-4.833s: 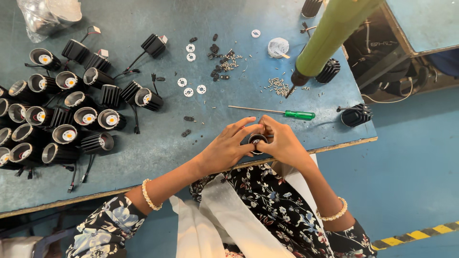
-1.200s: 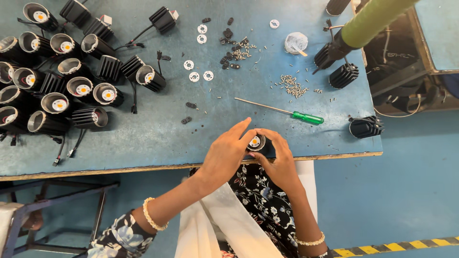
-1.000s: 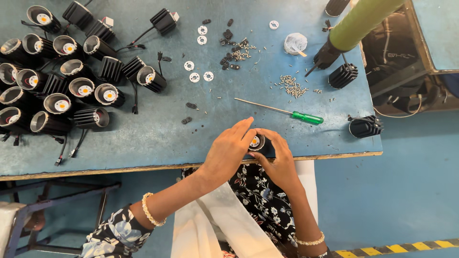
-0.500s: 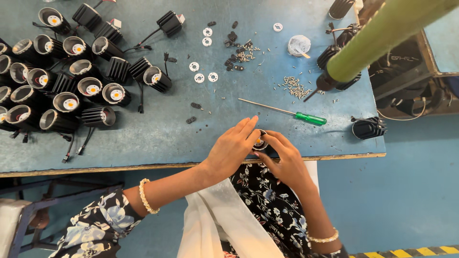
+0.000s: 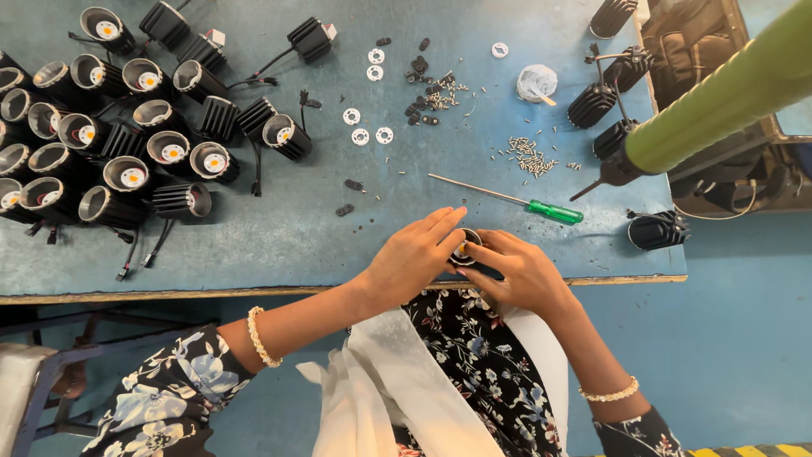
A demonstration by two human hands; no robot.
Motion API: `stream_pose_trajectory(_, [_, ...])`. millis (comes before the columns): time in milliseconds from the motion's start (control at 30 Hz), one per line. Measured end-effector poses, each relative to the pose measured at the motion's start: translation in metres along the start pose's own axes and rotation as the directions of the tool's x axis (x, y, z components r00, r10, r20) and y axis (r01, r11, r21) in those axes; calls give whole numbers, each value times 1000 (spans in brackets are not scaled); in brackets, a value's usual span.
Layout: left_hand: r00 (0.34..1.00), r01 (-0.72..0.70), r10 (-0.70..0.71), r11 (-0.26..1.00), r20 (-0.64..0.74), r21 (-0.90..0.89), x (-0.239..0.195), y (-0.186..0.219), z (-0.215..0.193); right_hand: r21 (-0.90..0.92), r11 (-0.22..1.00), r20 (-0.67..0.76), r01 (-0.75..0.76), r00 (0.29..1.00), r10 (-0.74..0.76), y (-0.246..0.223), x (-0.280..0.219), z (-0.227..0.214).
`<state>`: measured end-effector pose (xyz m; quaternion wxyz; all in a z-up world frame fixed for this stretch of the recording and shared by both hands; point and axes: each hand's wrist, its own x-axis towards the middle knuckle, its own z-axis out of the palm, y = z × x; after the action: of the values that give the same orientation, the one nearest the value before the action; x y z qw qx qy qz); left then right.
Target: The person assembles lighting fixtures by placing internal components into the metal housings and securing them with a small screwdriver and a suspended power tool.
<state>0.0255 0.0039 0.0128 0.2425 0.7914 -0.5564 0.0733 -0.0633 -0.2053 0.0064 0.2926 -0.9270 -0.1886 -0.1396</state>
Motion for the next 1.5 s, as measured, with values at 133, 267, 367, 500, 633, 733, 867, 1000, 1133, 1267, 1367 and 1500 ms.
stream_pose_trajectory(133, [997,-72,72,997,7,17,-1,-7,2,6,999,-16,53,998,-53,6,0,1])
stream_pose_trajectory(267, [989,-148,148,987,1,57,-2,-14,2,38,998,-21,45,999,-44,9,-2,4])
stream_pose_trajectory(367, [982,-183,186,981,-26,69,-4,-15,3,68,997,-44,42,998,-39,9,-3,6])
stream_pose_trajectory(500, [981,-182,187,980,-54,78,-9,-13,4,70,996,-23,-47,999,49,8,-6,8])
stream_pose_trajectory(633, [985,-153,158,985,-63,76,-8,-10,6,86,996,-72,-13,997,19,6,-6,8])
stream_pose_trajectory(733, [988,-136,141,987,-63,80,-7,-9,6,80,997,-81,5,997,1,6,-4,8])
stream_pose_trajectory(867, [991,-114,118,991,-60,70,-6,-8,6,52,999,-44,0,999,2,8,-1,5])
stream_pose_trajectory(1000, [991,-117,120,992,-58,53,-6,-8,6,42,999,-13,32,999,-31,10,2,2])
stream_pose_trajectory(1133, [991,-121,122,992,-63,29,-8,-8,5,33,998,5,53,999,-53,10,5,0])
stream_pose_trajectory(1267, [995,-71,71,997,-65,-4,-10,-4,8,39,997,16,66,998,-67,10,9,0])
stream_pose_trajectory(1367, [995,-58,58,998,-75,1,-11,-2,10,41,998,9,57,998,-58,9,11,-1])
stream_pose_trajectory(1500, [996,-43,44,999,-73,11,-11,-1,13,50,997,-3,62,998,-61,8,10,0])
